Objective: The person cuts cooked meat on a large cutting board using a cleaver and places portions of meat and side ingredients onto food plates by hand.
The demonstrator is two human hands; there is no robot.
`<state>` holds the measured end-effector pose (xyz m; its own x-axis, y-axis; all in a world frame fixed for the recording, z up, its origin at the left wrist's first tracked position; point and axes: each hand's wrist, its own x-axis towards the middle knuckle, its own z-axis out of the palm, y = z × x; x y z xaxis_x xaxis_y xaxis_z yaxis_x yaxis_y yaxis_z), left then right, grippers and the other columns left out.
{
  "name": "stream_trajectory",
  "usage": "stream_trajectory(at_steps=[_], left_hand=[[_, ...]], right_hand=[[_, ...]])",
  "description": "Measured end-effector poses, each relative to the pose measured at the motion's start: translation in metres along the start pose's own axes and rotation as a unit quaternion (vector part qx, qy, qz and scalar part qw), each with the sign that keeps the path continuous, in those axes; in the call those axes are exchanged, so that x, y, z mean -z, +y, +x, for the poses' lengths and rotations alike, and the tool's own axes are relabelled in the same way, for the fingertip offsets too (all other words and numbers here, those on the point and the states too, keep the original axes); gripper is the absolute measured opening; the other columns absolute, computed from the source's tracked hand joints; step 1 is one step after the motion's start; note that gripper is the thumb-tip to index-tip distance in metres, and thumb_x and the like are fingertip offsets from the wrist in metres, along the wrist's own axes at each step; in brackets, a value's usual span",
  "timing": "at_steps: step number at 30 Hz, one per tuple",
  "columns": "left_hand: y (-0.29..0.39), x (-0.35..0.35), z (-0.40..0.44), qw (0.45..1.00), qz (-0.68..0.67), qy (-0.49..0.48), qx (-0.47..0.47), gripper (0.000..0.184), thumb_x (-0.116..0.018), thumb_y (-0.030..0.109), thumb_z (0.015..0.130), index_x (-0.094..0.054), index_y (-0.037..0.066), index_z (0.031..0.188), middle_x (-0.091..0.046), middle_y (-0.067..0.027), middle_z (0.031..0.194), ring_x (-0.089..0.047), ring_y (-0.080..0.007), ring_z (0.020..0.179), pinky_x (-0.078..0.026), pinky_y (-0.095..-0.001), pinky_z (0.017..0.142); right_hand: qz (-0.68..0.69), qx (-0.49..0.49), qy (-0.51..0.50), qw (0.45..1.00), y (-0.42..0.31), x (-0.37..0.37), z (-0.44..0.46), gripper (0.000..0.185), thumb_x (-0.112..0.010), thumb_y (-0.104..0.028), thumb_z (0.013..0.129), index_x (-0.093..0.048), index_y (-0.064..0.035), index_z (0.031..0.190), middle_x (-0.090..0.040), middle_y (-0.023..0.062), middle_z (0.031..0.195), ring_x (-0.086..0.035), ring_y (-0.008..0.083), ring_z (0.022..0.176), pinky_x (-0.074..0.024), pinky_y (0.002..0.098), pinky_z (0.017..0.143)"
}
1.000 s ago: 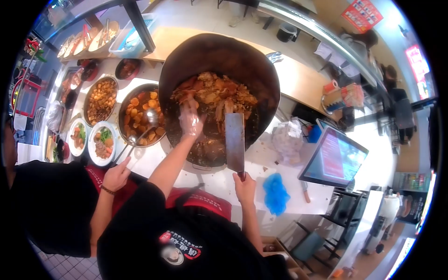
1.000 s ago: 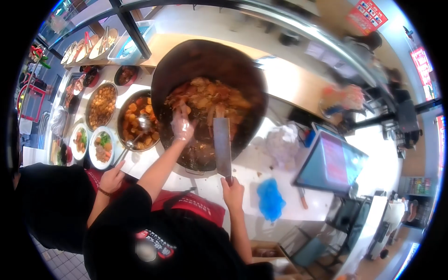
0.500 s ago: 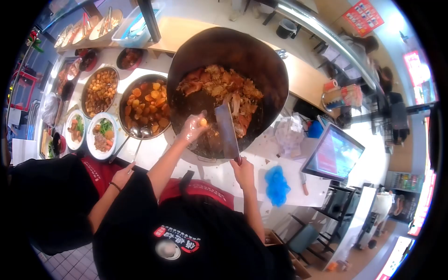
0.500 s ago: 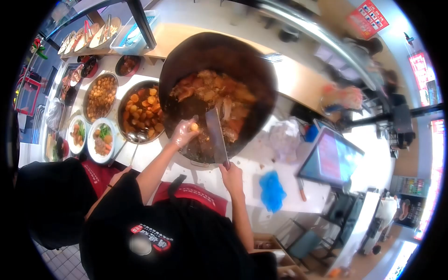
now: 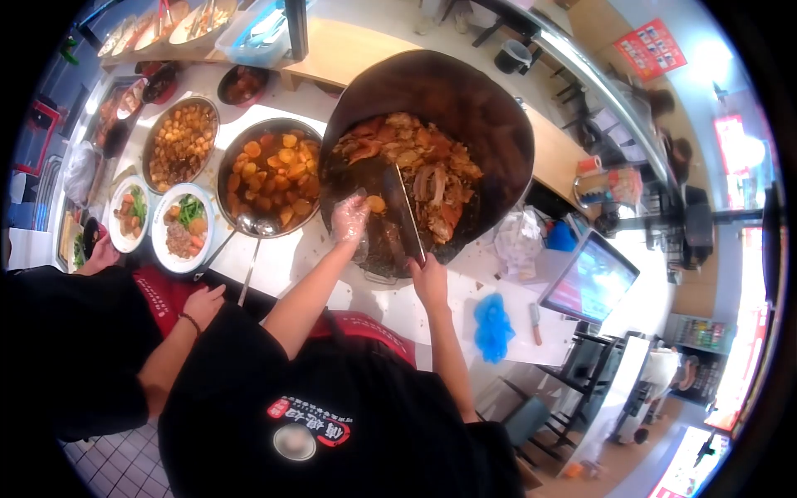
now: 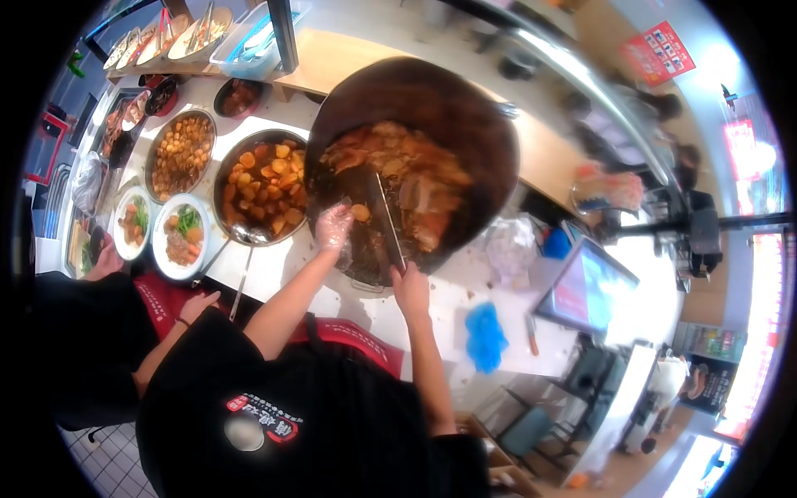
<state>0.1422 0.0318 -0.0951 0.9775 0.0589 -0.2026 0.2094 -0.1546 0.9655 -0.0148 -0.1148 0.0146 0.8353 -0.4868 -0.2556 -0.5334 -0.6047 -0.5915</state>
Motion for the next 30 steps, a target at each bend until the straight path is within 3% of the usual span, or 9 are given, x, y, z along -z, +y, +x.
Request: stream_trajectory(at_steps=[5,7,12,14,17,19,23,25,30], left_hand=[[-0.004,-0.006,0.003,0.995,-0.097,-0.001,-0.015,0.027,-0.077,0.014,0.081,-0.072,-0.001,0.104,-0.073,-0.0087,0.09,-0.068,-0.0127,0.082,-0.053,-0.0277,0.076],[0.0,-0.005,0.005,0.996,-0.086,-0.009,-0.026,0.026,-0.077,0.013,0.082,-0.072,-0.001,0.104,-0.073,-0.0087,0.091,-0.067,-0.0125,0.082,-0.053,-0.0279,0.077],[0.019,-0.004,0.004,0.994,-0.107,-0.027,-0.018,0.026,-0.075,0.013,0.084,-0.071,-0.002,0.105,-0.073,-0.0117,0.095,-0.069,-0.0154,0.085,-0.053,-0.0291,0.078],[0.036,0.002,0.0,0.997,0.058,-0.039,-0.044,0.027,-0.075,0.012,0.083,-0.071,-0.003,0.105,-0.073,-0.0156,0.096,-0.071,-0.0197,0.087,-0.054,-0.0308,0.079],[0.049,0.003,-0.003,0.996,0.056,-0.04,-0.052,0.027,-0.075,0.011,0.082,-0.071,-0.003,0.104,-0.073,-0.0183,0.094,-0.072,-0.0237,0.086,-0.055,-0.0326,0.078],[0.051,0.002,-0.004,0.996,0.066,-0.03,-0.057,0.026,-0.075,0.01,0.081,-0.072,-0.003,0.103,-0.074,-0.018,0.092,-0.072,-0.0238,0.084,-0.055,-0.0326,0.078],[0.043,0.003,0.002,0.992,0.104,-0.026,-0.066,0.026,-0.079,0.012,0.079,-0.073,0.0,0.101,-0.073,-0.0138,0.09,-0.07,-0.0217,0.082,-0.054,-0.0321,0.077],[0.038,0.002,0.002,0.994,0.092,-0.028,-0.058,0.025,-0.079,0.012,0.079,-0.073,0.0,0.101,-0.073,-0.0143,0.091,-0.07,-0.0221,0.083,-0.054,-0.0325,0.077],[0.039,0.002,0.002,0.998,0.059,-0.023,-0.027,0.025,-0.078,0.01,0.078,-0.073,0.0,0.1,-0.073,-0.0158,0.095,-0.071,-0.0243,0.085,-0.054,-0.033,0.078]], right_hand=[[-0.022,0.005,-0.026,0.999,-0.015,0.007,0.012,0.03,-0.064,-0.028,0.091,-0.064,0.0017,0.094,-0.067,0.0267,0.083,-0.065,0.0458,0.081,-0.0502,0.0526,0.073],[-0.031,-0.006,-0.017,0.999,-0.009,-0.001,0.0,0.028,-0.067,-0.024,0.088,-0.064,0.0033,0.091,-0.067,0.024,0.077,-0.065,0.0431,0.076,-0.05,0.0471,0.068],[0.018,-0.03,-0.013,0.999,-0.012,-0.015,-0.025,0.026,-0.067,-0.022,0.088,-0.065,0.0038,0.091,-0.067,0.0244,0.078,-0.066,0.0426,0.077,-0.0505,0.0453,0.069],[0.03,-0.051,-0.01,0.998,-0.015,-0.021,-0.03,0.026,-0.067,-0.022,0.089,-0.065,0.0039,0.091,-0.067,0.0244,0.078,-0.067,0.0422,0.077,-0.0506,0.0448,0.069],[0.046,-0.045,0.008,0.998,-0.018,-0.022,-0.027,0.028,-0.067,-0.022,0.089,-0.064,0.0055,0.089,-0.067,0.0244,0.078,-0.067,0.0421,0.075,-0.0505,0.0446,0.068],[0.073,-0.02,0.024,0.997,-0.025,-0.023,-0.02,0.03,-0.065,-0.024,0.091,-0.061,0.0055,0.09,-0.065,0.0287,0.077,-0.065,0.0469,0.077,-0.0499,0.0511,0.068],[0.073,-0.024,0.026,0.997,-0.046,-0.024,-0.008,0.03,-0.063,-0.024,0.093,-0.06,0.0059,0.092,-0.065,0.0288,0.078,-0.064,0.0473,0.077,-0.0496,0.0517,0.068],[0.062,-0.029,0.03,0.997,-0.054,-0.027,-0.003,0.03,-0.064,-0.022,0.092,-0.06,0.0074,0.093,-0.067,0.0257,0.081,-0.066,0.0442,0.078,-0.05,0.0473,0.069],[0.063,-0.029,0.029,0.997,-0.069,-0.034,0.002,0.029,-0.062,-0.021,0.093,-0.06,0.0075,0.095,-0.067,0.0267,0.082,-0.065,0.0452,0.08,-0.0496,0.0486,0.07]])
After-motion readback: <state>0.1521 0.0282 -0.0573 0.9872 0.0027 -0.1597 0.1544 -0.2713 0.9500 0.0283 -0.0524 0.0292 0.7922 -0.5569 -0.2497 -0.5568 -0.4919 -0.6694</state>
